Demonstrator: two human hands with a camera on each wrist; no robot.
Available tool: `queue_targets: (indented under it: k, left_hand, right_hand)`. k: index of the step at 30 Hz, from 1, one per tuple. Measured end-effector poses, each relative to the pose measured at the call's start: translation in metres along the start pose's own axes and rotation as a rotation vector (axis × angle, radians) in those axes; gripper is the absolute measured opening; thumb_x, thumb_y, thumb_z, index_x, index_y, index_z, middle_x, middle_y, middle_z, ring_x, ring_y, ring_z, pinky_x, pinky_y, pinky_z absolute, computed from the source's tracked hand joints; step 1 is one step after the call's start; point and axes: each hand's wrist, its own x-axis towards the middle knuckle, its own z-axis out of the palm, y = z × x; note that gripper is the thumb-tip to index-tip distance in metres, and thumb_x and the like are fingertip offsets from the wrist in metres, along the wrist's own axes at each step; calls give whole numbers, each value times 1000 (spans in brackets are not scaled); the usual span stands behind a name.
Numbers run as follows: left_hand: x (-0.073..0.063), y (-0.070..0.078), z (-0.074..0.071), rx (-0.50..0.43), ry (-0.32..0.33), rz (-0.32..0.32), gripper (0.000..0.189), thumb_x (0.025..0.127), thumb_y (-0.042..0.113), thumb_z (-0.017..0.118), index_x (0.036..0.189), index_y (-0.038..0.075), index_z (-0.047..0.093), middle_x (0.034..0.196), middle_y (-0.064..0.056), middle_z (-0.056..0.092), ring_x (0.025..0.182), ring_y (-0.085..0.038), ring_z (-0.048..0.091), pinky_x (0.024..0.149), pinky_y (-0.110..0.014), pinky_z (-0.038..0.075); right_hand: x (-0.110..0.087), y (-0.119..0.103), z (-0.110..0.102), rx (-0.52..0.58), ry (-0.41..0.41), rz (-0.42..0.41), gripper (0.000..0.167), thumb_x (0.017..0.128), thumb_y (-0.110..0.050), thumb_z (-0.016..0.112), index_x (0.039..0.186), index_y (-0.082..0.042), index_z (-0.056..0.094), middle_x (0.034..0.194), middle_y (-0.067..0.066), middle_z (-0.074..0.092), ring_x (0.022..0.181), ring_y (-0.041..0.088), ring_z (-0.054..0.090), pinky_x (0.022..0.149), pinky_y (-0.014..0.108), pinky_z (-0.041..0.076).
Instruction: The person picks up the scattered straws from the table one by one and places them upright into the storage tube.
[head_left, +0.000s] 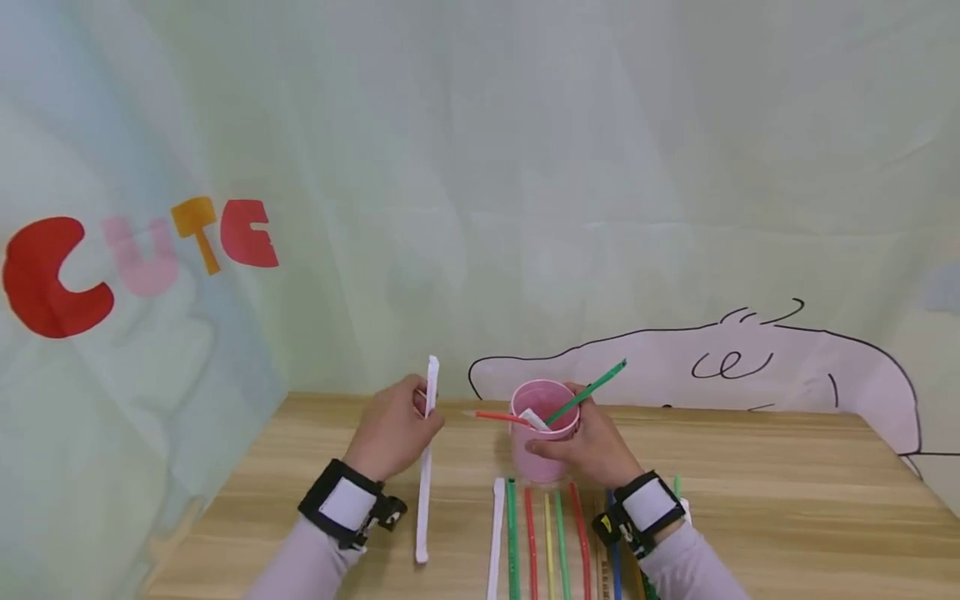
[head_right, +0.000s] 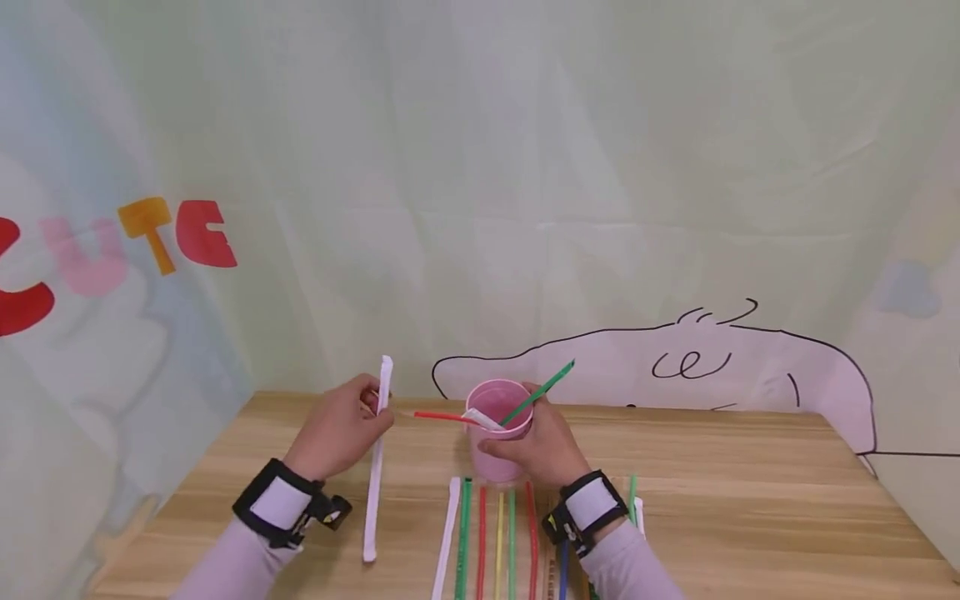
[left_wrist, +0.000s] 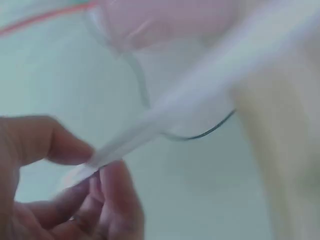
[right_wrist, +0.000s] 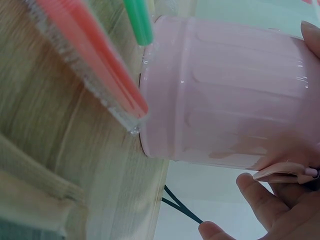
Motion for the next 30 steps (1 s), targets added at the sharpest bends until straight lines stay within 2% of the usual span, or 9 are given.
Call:
queue_targets:
  k: [3,6,10,13,16,19,21,25,30]
  left_hand:
    - [12,4,-10,-38,126,15,16,95,14,67,108,5,62,94,-11,71,74,-19,70,59,-28,52]
    - [18,13,-19,-143,246,30,18,102,17,62,114,6,57,102,-15,70,73,-23,75,56,-27,55]
    - [25,26,-28,-343,416,64,24,107,19,55,123,4,46,105,-15,66,68,-20,76,54,-27,59]
    - [29,35,-28,-493,473,88,29,109,22,52,127,3,40,105,-14,61,73,-23,78,58,-29,62]
    - [32,42,-22,-580,421,120,30,110,22,51,129,4,37,106,-15,58,80,-32,79,63,-34,63]
    - [35,46,-13,-569,345,150,29,109,20,51,129,4,37,107,-16,59,82,-36,78,64,-35,64]
    - [37,45,-7,-550,296,159,28,109,19,52,129,5,38,108,-17,60,82,-35,79,65,-37,64]
    - [41,42,4,-501,196,134,26,109,21,55,127,7,43,110,-19,62,86,-31,79,69,-37,64]
    - [44,37,21,-435,93,83,20,107,22,58,123,11,52,112,-17,71,88,-26,79,73,-36,65]
  right_hand:
    - [1,1,1,1,0,-1,87,78,-21,92,150,-12,43,140,14,63,129,33,61,106,52,53]
    - [1,2,2,-1,4,-4,85,77,-20,93,147,-13,47,138,12,65,128,31,62,107,52,52]
    - [2,2,2,15,14,-5,82,76,-18,94,145,-14,50,135,11,67,127,30,63,108,52,51]
    - [2,2,2,25,17,-2,82,76,-17,93,145,-13,50,136,11,66,127,32,63,108,52,51]
    - [1,1,1,23,28,10,82,75,-17,94,145,-15,50,135,9,66,127,30,63,108,52,51]
    - [2,0,2,12,31,20,82,75,-18,94,145,-17,50,134,6,67,126,26,63,108,51,51]
    - [1,-2,1,11,27,20,83,76,-18,94,146,-18,49,135,5,66,126,26,63,108,52,51]
    - [0,-3,1,2,19,7,82,78,-20,92,147,-16,48,137,7,65,128,28,62,108,55,51]
    - [0,-2,3,1,27,42,83,76,-20,94,146,-20,49,136,2,65,128,25,62,109,54,50]
